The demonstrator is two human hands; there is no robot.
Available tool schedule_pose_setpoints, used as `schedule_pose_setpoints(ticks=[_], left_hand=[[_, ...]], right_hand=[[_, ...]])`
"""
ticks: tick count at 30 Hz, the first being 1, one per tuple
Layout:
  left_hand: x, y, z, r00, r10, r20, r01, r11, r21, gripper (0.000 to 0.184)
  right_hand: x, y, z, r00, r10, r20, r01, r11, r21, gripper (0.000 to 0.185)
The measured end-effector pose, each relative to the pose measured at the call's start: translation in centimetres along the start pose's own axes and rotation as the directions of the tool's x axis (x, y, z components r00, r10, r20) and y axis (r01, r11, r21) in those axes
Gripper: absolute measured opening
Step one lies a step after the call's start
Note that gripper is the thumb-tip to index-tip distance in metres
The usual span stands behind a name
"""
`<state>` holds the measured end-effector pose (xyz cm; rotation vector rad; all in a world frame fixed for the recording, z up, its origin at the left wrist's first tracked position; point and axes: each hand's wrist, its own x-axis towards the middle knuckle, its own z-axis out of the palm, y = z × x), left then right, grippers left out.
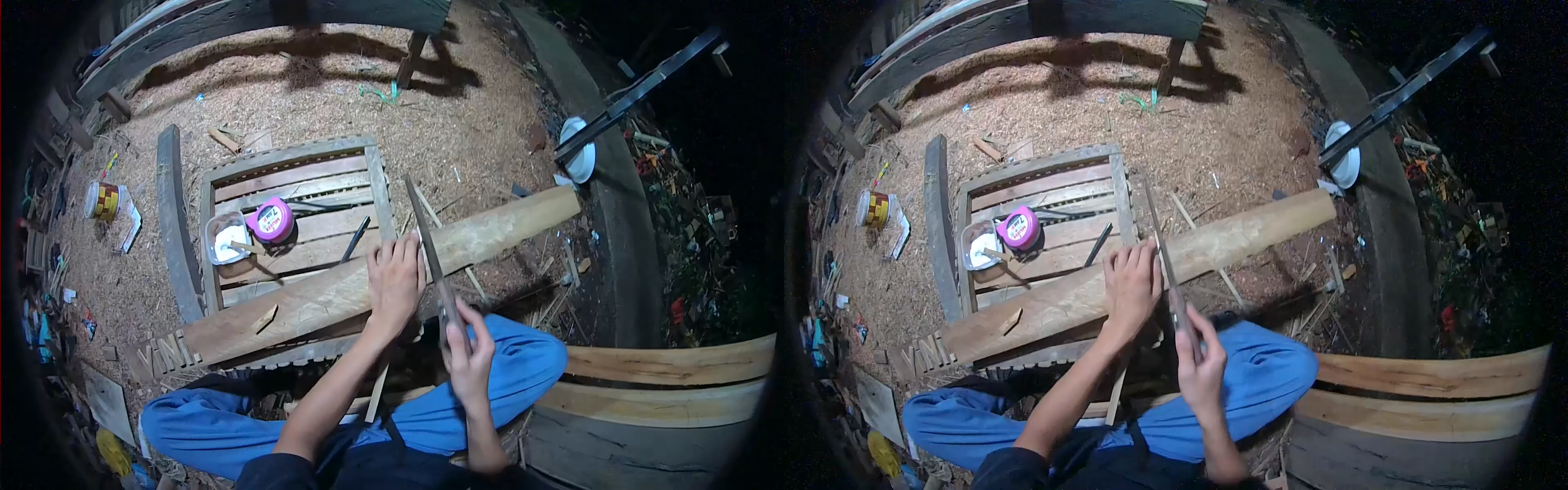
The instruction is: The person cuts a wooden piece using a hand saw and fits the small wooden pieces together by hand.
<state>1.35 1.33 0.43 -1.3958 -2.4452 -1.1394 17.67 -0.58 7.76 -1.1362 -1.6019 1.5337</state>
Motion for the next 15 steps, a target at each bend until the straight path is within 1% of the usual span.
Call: schedule_pose_setpoints(ticks=[1,2,3,5,6,7,9,10,11,13,15], left_hand=[[-0.2,0.0,0.0,1.000,0.005,-0.002,-0.005,1.000,-0.004,0.036],[-0.2,-0.1,-0.1,1.000,0.007,0.001,-0.007,1.000,-0.019,0.036],[0.0,-0.1,-0.2,1.000,0.009,0.001,-0.009,1.000,-0.013,0.036],[-0.1,0.0,-0.3,1.000,0.005,0.010,-0.005,1.000,-0.002,0.035],[-0.1,0.0,-0.3,1.000,-0.009,0.017,0.010,1.000,-0.013,0.036],[-0.2,0.1,-0.2,1.000,-0.016,0.014,0.016,1.000,-0.013,0.036],[-0.2,0.1,-0.2,1.000,0.006,0.021,-0.007,1.000,0.016,0.036],[-0.3,0.0,-0.3,0.999,0.003,0.037,-0.004,1.000,0.029,0.038],[-0.5,-0.1,-0.2,0.999,-0.002,0.055,0.000,0.999,0.032,0.038],[-0.3,-0.2,0.2,1.000,-0.012,-0.010,0.012,1.000,0.005,0.039],[-0.3,-0.4,0.2,0.999,-0.009,-0.034,0.008,1.000,-0.023,0.039]], right_hand=[[1.3,0.2,0.2,1.000,0.008,0.011,-0.008,1.000,0.020,0.041],[2.8,0.4,0.8,1.000,-0.014,0.021,0.014,1.000,-0.020,0.040],[3.4,0.6,1.0,1.000,-0.014,0.023,0.014,1.000,-0.014,0.040],[3.7,0.8,1.4,0.998,-0.044,0.035,0.047,0.996,-0.078,0.040],[2.3,0.1,1.2,0.992,-0.121,0.031,0.124,0.986,-0.107,0.042],[0.7,0.1,0.2,1.000,0.010,0.020,-0.007,0.994,-0.113,0.044],[-1.4,0.9,-1.3,0.989,0.145,-0.010,-0.145,0.989,0.002,0.043],[-0.9,2.5,-1.2,0.999,-0.030,-0.030,0.029,0.998,-0.047,0.043],[-0.4,1.8,-0.7,0.999,-0.012,-0.033,0.011,0.999,-0.045,0.043],[2.7,0.2,0.4,1.000,0.000,0.017,0.002,0.994,-0.107,0.043],[3.1,0.3,0.6,0.999,0.017,0.042,-0.013,0.997,-0.080,0.045]])
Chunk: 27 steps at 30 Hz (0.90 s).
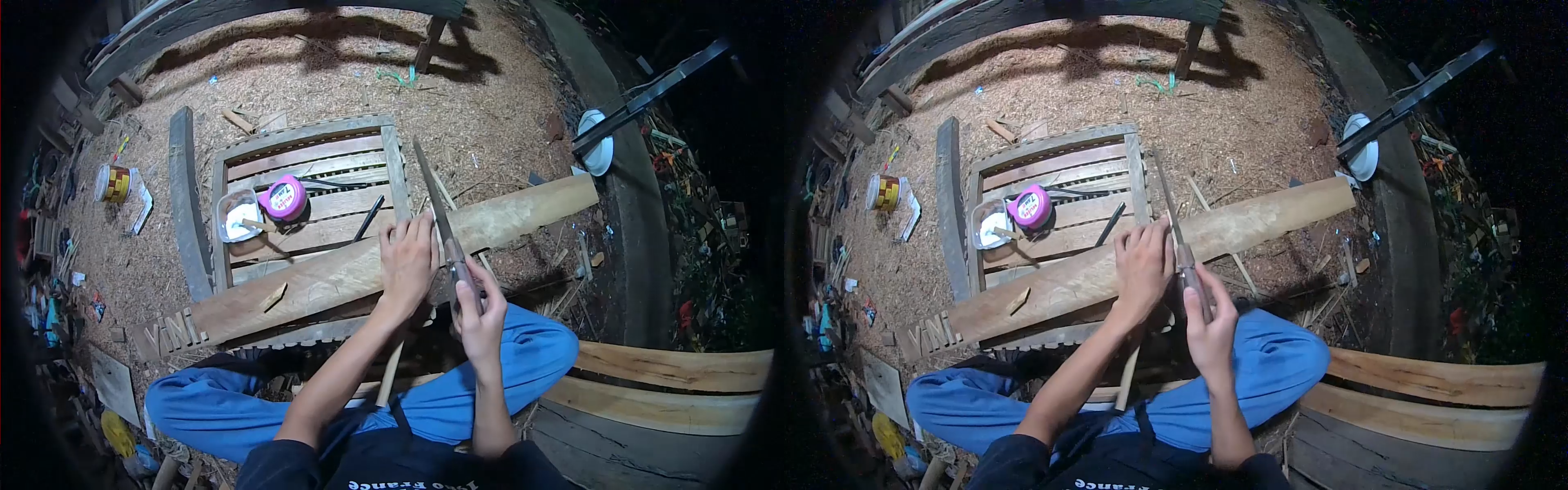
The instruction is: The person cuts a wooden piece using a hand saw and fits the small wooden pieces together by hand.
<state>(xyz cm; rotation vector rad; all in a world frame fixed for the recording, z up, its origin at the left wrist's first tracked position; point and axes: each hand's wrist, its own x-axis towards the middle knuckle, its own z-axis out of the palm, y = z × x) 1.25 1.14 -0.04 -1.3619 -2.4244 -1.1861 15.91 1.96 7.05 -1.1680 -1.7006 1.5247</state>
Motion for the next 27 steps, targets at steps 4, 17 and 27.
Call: schedule_pose_setpoints(ticks=[4,17,27], left_hand=[[0.5,0.2,0.1,0.999,-0.014,0.030,0.014,1.000,0.006,0.037],[0.0,0.3,0.2,0.999,0.008,0.048,-0.011,0.998,0.061,0.033],[0.1,0.2,0.3,1.000,0.000,0.022,0.000,1.000,0.029,0.035]], right_hand=[[-4.5,0.4,-1.4,0.998,0.066,-0.025,-0.066,0.998,-0.009,0.044],[-3.1,-0.5,-1.8,1.000,-0.012,-0.005,0.012,1.000,0.023,0.040],[-4.2,0.1,-1.0,0.999,0.000,-0.039,-0.002,0.999,-0.053,0.043]])
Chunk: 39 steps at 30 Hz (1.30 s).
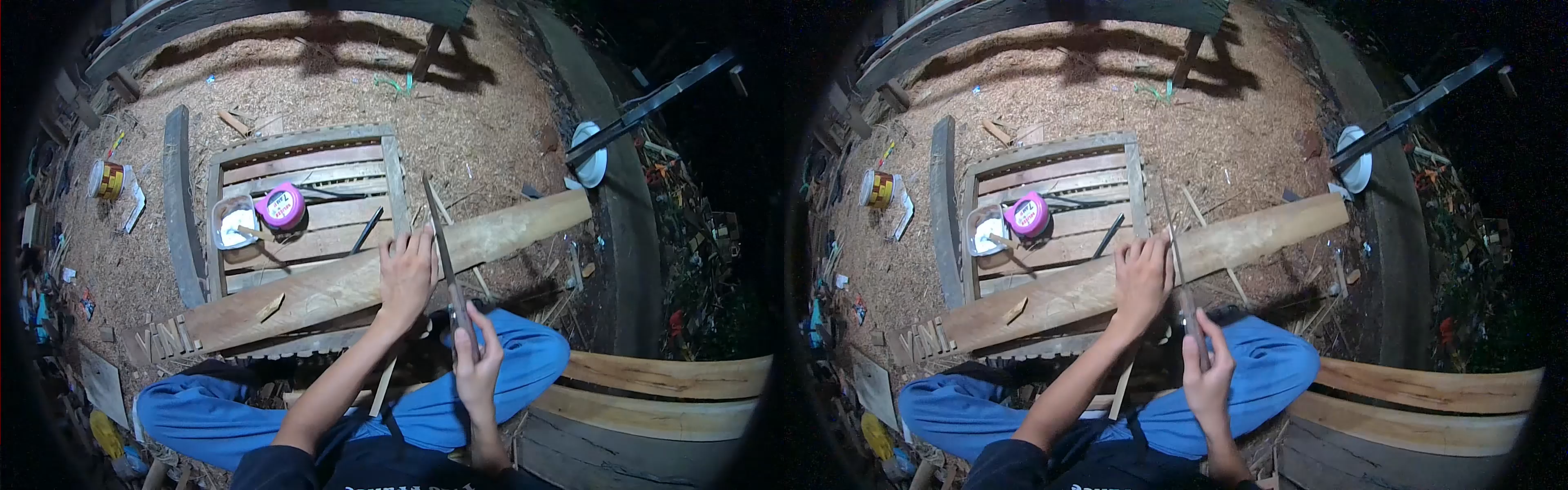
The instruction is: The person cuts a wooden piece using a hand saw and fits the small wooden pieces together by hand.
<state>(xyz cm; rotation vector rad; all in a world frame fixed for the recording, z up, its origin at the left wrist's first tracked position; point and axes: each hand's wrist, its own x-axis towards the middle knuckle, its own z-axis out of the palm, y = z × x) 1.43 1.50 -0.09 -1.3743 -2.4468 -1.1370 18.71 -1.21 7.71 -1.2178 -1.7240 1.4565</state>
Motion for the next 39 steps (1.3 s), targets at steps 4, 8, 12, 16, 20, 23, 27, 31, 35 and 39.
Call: schedule_pose_setpoints(ticks=[4,8,12,16,20,23,27,31,35,39], left_hand=[[0.1,-0.2,0.1,1.000,-0.029,0.010,0.029,0.999,0.030,0.041],[0.2,0.2,-0.1,1.000,-0.016,-0.013,0.016,1.000,0.018,0.041],[-0.5,-0.1,0.4,1.000,-0.009,-0.016,0.009,1.000,0.018,0.044],[-0.3,-0.1,0.0,1.000,-0.020,0.008,0.020,1.000,0.015,0.046],[-0.1,-0.2,0.4,0.999,-0.030,-0.022,0.031,0.999,0.038,0.048],[-0.3,-0.1,0.4,1.000,0.006,0.001,-0.006,0.991,0.131,0.049],[-0.2,0.1,0.1,1.000,0.000,0.013,-0.001,0.992,0.124,0.047],[-0.5,0.4,0.0,0.999,0.029,0.042,-0.034,0.993,0.114,0.046],[-0.4,0.3,-0.1,0.999,-0.006,0.046,0.000,0.992,0.123,0.046],[-0.2,0.4,0.3,0.999,0.003,0.052,-0.009,0.991,0.131,0.047]], right_hand=[[2.9,-2.4,-0.4,0.991,0.119,0.057,-0.120,0.993,0.016,0.041],[0.6,0.0,-0.9,1.000,0.017,0.017,-0.018,0.998,0.058,0.042],[1.0,0.8,-0.6,0.999,-0.045,-0.008,0.045,0.998,0.046,0.041],[4.5,-0.3,1.0,0.998,-0.056,0.018,0.056,0.998,0.003,0.041],[0.7,0.3,-1.0,0.999,-0.026,0.035,0.025,0.999,0.037,0.043],[1.0,-0.6,-0.3,0.998,-0.051,0.026,0.049,0.997,0.060,0.043],[5.5,0.3,0.7,0.999,0.009,0.041,-0.011,0.998,0.059,0.043],[3.1,0.7,0.8,0.999,-0.042,0.006,0.042,0.999,0.008,0.043],[3.9,0.1,1.2,0.999,0.015,0.034,-0.015,1.000,-0.006,0.044],[3.3,0.1,1.2,0.999,0.020,0.034,-0.019,0.999,-0.027,0.044]])
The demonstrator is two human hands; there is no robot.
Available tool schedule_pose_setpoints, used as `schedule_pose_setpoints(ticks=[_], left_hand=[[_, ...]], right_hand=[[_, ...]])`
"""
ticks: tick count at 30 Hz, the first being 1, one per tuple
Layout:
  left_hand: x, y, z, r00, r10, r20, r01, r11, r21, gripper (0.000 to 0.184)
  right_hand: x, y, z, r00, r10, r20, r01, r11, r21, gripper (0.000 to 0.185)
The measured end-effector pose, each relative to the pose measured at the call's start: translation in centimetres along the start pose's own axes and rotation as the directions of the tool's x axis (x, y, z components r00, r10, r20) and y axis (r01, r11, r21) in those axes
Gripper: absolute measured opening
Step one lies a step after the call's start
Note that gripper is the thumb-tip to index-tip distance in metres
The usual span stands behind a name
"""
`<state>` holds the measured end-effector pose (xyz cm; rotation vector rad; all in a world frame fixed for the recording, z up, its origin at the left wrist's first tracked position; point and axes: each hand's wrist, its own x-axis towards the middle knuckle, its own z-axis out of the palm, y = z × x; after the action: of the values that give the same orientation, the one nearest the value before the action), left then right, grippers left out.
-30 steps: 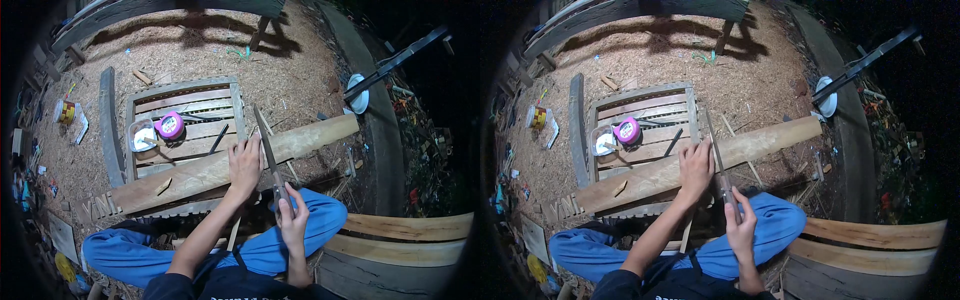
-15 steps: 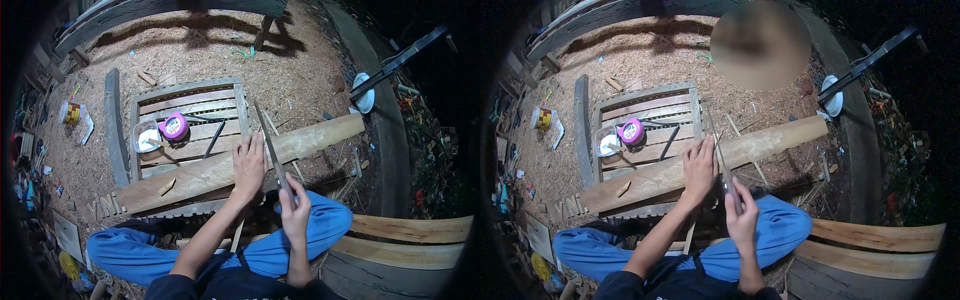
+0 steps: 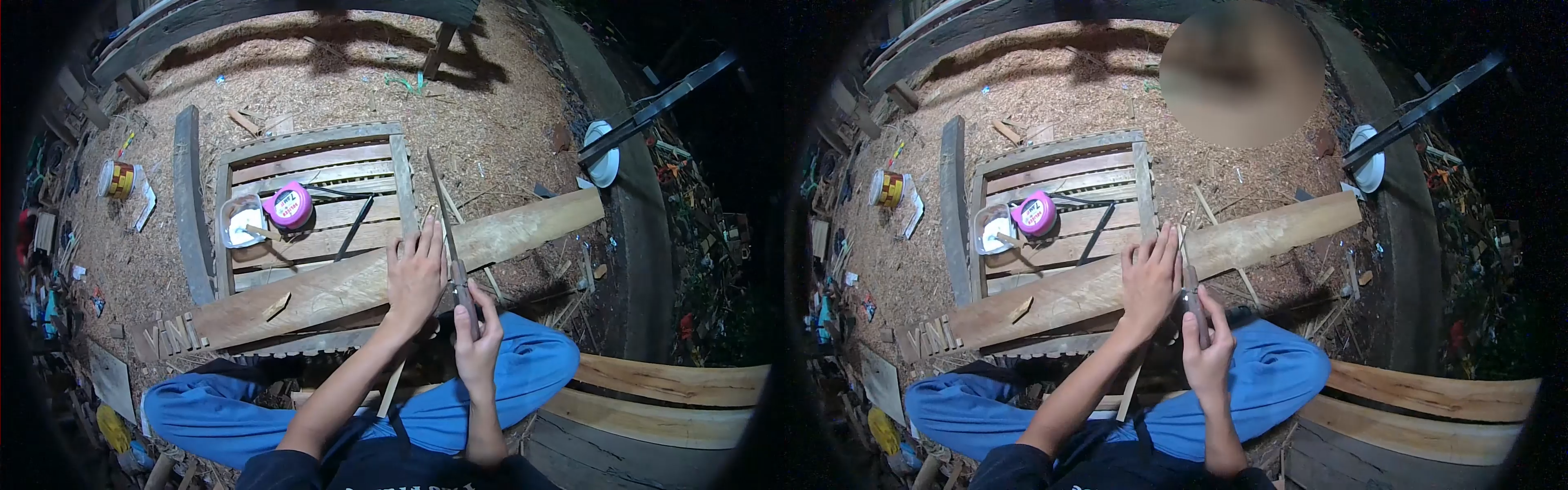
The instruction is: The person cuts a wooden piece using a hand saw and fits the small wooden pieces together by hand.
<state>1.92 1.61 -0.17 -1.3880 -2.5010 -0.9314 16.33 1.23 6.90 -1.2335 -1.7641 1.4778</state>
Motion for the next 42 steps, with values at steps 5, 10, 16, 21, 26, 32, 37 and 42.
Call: schedule_pose_setpoints(ticks=[5,10,16,21,26,32,37,42], left_hand=[[-0.4,-0.1,0.1,0.999,0.015,0.030,-0.016,0.998,0.062,0.052],[-0.5,-0.1,-0.1,0.999,0.014,0.031,-0.016,0.999,0.042,0.052],[-0.1,0.1,0.1,1.000,-0.017,0.017,0.016,0.999,0.049,0.049],[0.2,-0.1,0.1,1.000,0.001,-0.011,-0.001,1.000,0.005,0.046],[-0.2,0.2,-0.1,1.000,0.023,-0.013,-0.022,0.999,0.037,0.047],[-0.1,-0.2,0.3,1.000,0.028,0.008,-0.028,0.995,0.097,0.054],[0.2,0.2,0.3,1.000,0.018,0.015,-0.019,0.998,0.067,0.054],[-0.2,0.0,0.4,0.999,0.026,0.035,-0.029,0.998,0.063,0.058]], right_hand=[[-2.0,0.8,-0.9,0.998,-0.062,-0.026,0.062,0.998,0.031,0.044],[1.8,0.0,1.0,0.998,-0.066,-0.023,0.066,0.998,-0.010,0.044],[-3.4,0.3,-1.7,0.995,0.084,-0.045,-0.082,0.996,0.047,0.044],[-1.6,-0.2,-1.4,0.999,-0.010,-0.044,0.011,1.000,0.025,0.043],[-2.4,1.3,-1.8,0.999,-0.020,-0.047,0.023,0.998,0.056,0.042],[1.5,-0.6,0.8,0.995,-0.090,-0.039,0.092,0.994,0.056,0.043],[-1.8,0.8,-1.2,0.996,-0.081,-0.044,0.083,0.995,0.062,0.043],[1.8,-1.1,0.7,0.998,-0.063,-0.019,0.064,0.996,0.060,0.042]])
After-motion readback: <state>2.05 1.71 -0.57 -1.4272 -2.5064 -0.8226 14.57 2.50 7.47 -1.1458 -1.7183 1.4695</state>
